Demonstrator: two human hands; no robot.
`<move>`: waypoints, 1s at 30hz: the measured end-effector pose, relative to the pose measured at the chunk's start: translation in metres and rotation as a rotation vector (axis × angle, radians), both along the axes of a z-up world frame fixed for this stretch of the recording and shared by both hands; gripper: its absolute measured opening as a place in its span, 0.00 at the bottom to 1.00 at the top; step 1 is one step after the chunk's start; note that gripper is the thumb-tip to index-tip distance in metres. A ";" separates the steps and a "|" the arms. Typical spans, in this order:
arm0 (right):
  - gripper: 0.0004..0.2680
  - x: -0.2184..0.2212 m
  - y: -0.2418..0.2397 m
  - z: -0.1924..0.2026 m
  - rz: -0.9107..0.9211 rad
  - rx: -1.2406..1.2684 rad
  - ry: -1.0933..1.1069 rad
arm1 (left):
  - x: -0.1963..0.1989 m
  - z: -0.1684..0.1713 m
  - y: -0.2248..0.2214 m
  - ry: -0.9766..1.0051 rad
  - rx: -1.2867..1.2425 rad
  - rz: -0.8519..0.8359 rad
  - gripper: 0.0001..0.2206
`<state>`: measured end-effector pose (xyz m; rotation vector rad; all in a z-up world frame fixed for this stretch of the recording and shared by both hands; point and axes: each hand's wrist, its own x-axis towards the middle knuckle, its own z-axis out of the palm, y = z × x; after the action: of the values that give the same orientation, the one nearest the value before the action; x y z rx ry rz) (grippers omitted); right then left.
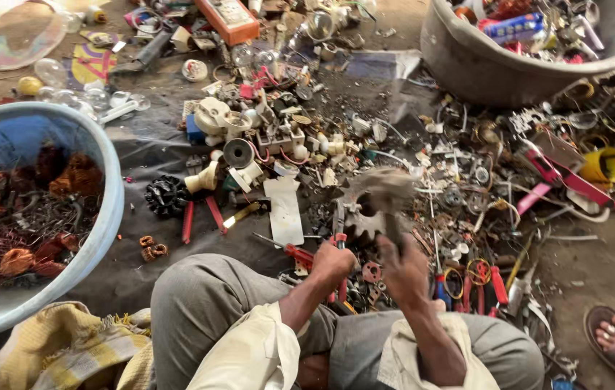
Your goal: The person uses a hammer and pliers to disassemble a metal gear-like component, striking and pulling out smaller parts.
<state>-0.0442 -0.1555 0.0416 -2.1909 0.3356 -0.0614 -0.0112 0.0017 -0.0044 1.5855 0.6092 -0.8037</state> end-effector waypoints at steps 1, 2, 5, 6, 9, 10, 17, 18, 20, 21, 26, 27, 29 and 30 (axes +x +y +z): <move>0.13 -0.001 -0.003 -0.001 0.003 0.007 -0.115 | 0.002 0.000 0.001 -0.061 0.035 0.027 0.28; 0.12 -0.005 -0.004 -0.006 0.017 0.156 -0.240 | 0.003 -0.002 0.001 -0.061 0.060 0.004 0.25; 0.11 -0.007 -0.007 -0.025 0.111 0.226 -0.427 | 0.004 -0.002 0.000 0.012 0.042 -0.028 0.22; 0.11 -0.004 -0.004 -0.030 0.180 0.000 -0.357 | 0.004 -0.001 0.003 0.087 -0.023 -0.011 0.24; 0.14 0.001 0.004 -0.026 0.173 -0.199 0.181 | -0.001 -0.008 0.003 -0.013 0.043 -0.041 0.22; 0.15 0.014 0.006 -0.019 0.144 -0.190 0.397 | 0.007 -0.014 0.000 -0.116 0.101 -0.048 0.20; 0.11 0.001 0.002 0.038 0.117 0.637 -0.255 | 0.008 -0.023 -0.005 -0.045 0.131 -0.020 0.16; 0.11 0.001 -0.004 0.042 0.140 1.253 -0.421 | 0.007 -0.019 -0.004 -0.030 0.125 -0.038 0.15; 0.08 0.000 -0.011 0.043 0.176 0.785 -0.828 | 0.005 -0.014 -0.002 -0.010 0.110 -0.035 0.16; 0.06 -0.001 -0.018 0.040 0.189 0.533 -1.016 | 0.004 -0.014 -0.002 -0.004 0.103 -0.016 0.17; 0.13 0.014 -0.005 -0.030 0.227 -0.356 0.127 | 0.001 -0.050 -0.009 -0.079 0.116 -0.041 0.17; 0.16 0.023 -0.006 -0.034 0.183 -0.390 0.382 | -0.008 -0.057 -0.008 -0.140 0.077 -0.016 0.18; 0.14 0.037 -0.005 -0.025 0.054 -0.104 0.318 | 0.017 -0.058 -0.009 -0.125 -0.045 0.096 0.22; 0.14 0.015 -0.002 -0.020 -0.023 0.039 0.333 | 0.013 -0.057 -0.013 0.004 -0.133 0.138 0.25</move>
<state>-0.0294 -0.1573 0.0215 -2.1563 0.5432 0.2977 0.0014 -0.0115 -0.0619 1.4053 0.6478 -0.7288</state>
